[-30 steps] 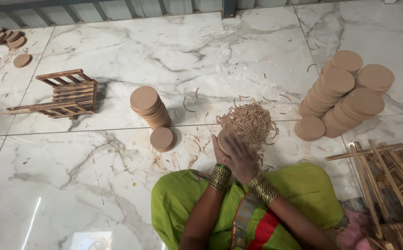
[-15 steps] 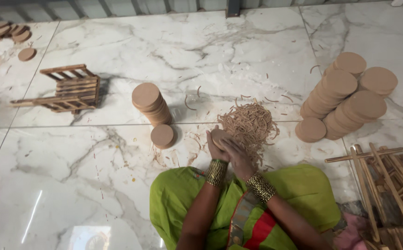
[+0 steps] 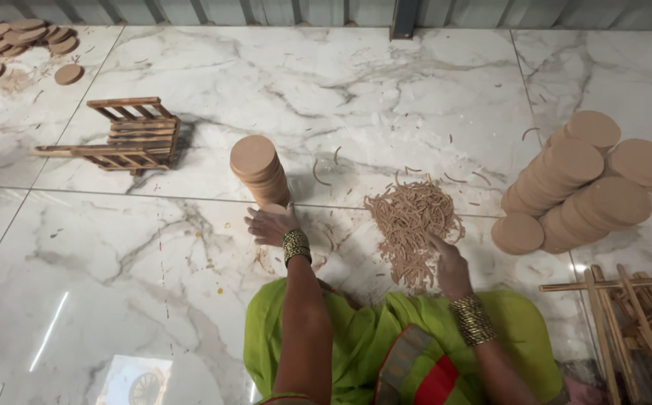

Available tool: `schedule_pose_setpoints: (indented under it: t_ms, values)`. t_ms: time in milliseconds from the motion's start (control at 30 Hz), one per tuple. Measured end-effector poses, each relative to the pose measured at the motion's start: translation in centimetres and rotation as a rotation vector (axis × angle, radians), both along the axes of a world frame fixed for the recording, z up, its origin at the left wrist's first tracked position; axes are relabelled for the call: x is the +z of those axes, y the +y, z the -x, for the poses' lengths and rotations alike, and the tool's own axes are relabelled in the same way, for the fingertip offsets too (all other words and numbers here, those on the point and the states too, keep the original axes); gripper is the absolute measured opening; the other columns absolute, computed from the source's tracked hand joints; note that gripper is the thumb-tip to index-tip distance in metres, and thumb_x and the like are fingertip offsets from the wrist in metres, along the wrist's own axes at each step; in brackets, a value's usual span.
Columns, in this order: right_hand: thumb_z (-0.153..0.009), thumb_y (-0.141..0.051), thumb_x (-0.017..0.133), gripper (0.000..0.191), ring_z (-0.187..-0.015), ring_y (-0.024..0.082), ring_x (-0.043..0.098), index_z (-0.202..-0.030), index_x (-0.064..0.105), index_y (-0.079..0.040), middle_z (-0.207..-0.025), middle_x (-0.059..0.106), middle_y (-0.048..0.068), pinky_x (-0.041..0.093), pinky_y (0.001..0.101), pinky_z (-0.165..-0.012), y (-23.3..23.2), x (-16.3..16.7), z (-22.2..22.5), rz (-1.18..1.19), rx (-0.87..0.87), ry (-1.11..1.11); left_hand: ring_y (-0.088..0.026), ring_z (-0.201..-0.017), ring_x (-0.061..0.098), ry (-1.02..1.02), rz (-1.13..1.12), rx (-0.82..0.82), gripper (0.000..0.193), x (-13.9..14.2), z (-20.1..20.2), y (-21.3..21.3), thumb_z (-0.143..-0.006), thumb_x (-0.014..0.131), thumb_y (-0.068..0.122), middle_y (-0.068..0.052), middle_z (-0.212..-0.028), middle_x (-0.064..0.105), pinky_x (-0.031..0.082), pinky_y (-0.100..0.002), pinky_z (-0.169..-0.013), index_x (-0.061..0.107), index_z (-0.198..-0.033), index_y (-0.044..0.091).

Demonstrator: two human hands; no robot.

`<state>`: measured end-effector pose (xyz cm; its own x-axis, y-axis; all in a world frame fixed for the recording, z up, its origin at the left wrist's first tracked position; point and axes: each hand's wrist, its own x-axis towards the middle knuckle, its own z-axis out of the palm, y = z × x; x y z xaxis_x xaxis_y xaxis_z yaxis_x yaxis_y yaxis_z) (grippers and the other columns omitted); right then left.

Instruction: The person sits on the floor and stacks round wooden discs one at a time into piles, taking discs from a large stack and from the floor beside them and building a smaller stack, with a pile of wood shavings nearby.

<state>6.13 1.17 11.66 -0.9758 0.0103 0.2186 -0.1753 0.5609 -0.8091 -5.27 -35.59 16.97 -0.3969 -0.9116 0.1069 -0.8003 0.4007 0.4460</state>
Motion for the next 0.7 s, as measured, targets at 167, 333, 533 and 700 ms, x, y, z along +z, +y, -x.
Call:
schedule_pose_setpoints:
  t_ms: [167,333,533,700]
  values:
    - [-0.090,0.008,0.046,0.059,-0.120,0.034,0.066,-0.144,0.058,-0.014,-0.130,0.068,0.018,0.051,0.0436,-0.103,4.7,-1.0,2.4,-0.094,-0.110,0.118,-0.046,-0.153,0.012,-0.277,-0.008,-0.109,0.135,-1.8,1.4,-0.8,-0.065,0.074,0.086,-0.016,-0.170,0.005,0.022,-0.076,-0.113,0.011,-0.163,0.018]
    - [-0.094,-0.006,0.056,0.040,-0.119,0.037,0.066,-0.132,0.065,-0.011,-0.127,0.070,0.019,0.052,0.0445,-0.104,11.4,-0.7,4.3,-0.200,-0.370,0.154,-0.054,-0.149,0.010,-0.331,0.055,-0.062,0.123,-3.4,2.3,-1.3,-0.069,0.075,0.078,-0.018,-0.170,0.001,0.030,-0.081,-0.101,0.010,-0.165,0.034]
    - [-0.097,-0.023,0.065,0.040,-0.112,0.041,0.066,-0.130,0.064,-0.002,-0.121,0.069,0.023,0.051,0.0484,-0.098,16.7,0.9,6.8,-0.118,-0.626,0.006,-0.052,-0.154,0.012,-0.324,-0.114,-0.126,0.137,-4.8,3.0,-1.4,-0.065,0.079,0.077,-0.019,-0.174,0.005,0.026,-0.083,-0.108,0.005,-0.169,0.029]
    - [-0.070,-0.050,0.085,0.093,-0.116,0.036,0.059,-0.139,0.049,0.001,-0.127,0.062,0.023,0.045,0.0503,-0.104,16.5,2.4,9.8,-0.491,-0.594,-0.151,-0.055,-0.153,0.000,-0.146,0.039,-0.134,0.156,-6.0,3.1,0.2,-0.056,0.080,0.085,-0.025,-0.170,-0.001,0.011,-0.087,-0.106,-0.003,-0.165,0.010]
